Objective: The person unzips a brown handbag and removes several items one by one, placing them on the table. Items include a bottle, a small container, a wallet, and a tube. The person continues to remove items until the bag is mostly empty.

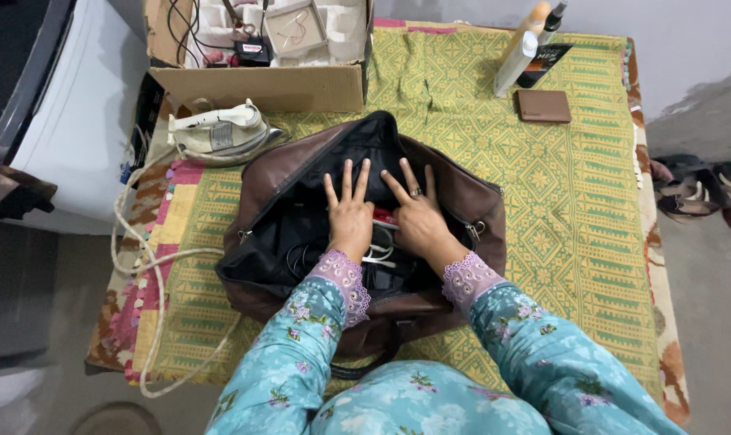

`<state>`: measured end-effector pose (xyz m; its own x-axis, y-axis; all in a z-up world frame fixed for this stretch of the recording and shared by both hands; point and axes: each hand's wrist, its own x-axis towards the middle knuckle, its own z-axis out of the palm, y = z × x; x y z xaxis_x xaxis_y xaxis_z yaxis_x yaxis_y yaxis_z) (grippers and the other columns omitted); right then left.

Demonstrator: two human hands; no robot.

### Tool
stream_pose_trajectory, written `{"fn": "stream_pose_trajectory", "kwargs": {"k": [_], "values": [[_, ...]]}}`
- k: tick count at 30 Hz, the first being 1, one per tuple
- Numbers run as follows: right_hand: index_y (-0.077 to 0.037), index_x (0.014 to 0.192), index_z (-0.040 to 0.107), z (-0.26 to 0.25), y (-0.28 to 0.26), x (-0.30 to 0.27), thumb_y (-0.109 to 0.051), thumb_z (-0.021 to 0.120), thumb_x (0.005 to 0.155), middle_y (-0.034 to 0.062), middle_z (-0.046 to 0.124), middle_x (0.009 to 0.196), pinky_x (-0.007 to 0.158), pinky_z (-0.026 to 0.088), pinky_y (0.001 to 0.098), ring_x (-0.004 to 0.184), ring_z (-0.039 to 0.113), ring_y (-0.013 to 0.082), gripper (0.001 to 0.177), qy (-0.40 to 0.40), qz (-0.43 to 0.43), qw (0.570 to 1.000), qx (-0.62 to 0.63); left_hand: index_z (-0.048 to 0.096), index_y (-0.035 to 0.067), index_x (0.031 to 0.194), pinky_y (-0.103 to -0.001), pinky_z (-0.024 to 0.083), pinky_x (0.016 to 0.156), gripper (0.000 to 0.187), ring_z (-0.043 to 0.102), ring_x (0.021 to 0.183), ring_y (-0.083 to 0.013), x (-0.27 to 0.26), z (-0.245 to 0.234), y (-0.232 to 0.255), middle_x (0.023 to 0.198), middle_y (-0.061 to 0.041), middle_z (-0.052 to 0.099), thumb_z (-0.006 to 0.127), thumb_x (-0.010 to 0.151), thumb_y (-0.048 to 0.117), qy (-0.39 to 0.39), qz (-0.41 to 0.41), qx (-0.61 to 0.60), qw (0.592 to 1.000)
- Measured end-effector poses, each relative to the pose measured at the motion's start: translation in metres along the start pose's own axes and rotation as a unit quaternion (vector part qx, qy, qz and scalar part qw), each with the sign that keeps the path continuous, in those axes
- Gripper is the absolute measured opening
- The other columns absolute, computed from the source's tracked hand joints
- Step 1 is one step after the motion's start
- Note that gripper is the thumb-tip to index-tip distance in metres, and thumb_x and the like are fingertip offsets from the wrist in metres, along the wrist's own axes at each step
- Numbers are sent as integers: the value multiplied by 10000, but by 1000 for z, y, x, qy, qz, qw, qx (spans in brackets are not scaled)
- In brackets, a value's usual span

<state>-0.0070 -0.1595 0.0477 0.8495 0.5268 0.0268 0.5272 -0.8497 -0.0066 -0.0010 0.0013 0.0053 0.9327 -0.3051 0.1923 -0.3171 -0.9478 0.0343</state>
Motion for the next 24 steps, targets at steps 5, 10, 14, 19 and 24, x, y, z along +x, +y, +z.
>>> {"fn": "stream_pose_trajectory", "kwargs": {"k": [5,10,14,19,24], "values": [[-86,735,793,-16,-7,-11,-214,766,602,88,343,1634,1201,34,704,1558,70,398,186,40,-5,999,10,779,104,793,-704,71,1208,172,139,1572,-359,-9,-7,-2,1702,-58,226,663,865,209,52,15,-59,997],[-84,716,759,-37,-15,-23,-204,763,610,93,375,1634,1238,67,648,1569,125,386,160,113,-8,994,10,762,102,787,-743,90,1190,122,172,1568,-351,-20,-24,-5,1695,-35,266,684,834,183,107,25,-57,992],[-69,751,750,-57,-16,-33,-226,768,616,114,382,1630,1252,83,646,1570,144,394,208,170,2,985,17,759,123,806,-779,84,1167,63,182,1568,-336,-26,-47,-3,1687,-26,289,741,766,168,137,6,-50,989],[-72,752,743,-80,-15,-48,-229,756,611,133,389,1619,1234,84,661,1550,158,419,211,210,30,977,26,763,140,865,-799,53,1160,195,171,1564,-346,-37,-79,6,1681,-45,290,819,693,213,161,8,-92,983],[-82,774,738,-100,-11,-71,-238,752,623,139,393,1616,1243,79,661,1556,165,417,217,235,53,970,41,768,158,961,-793,14,1171,236,148,1576,-365,-42,-104,21,1684,-50,294,825,751,252,206,19,-93,974]]}}
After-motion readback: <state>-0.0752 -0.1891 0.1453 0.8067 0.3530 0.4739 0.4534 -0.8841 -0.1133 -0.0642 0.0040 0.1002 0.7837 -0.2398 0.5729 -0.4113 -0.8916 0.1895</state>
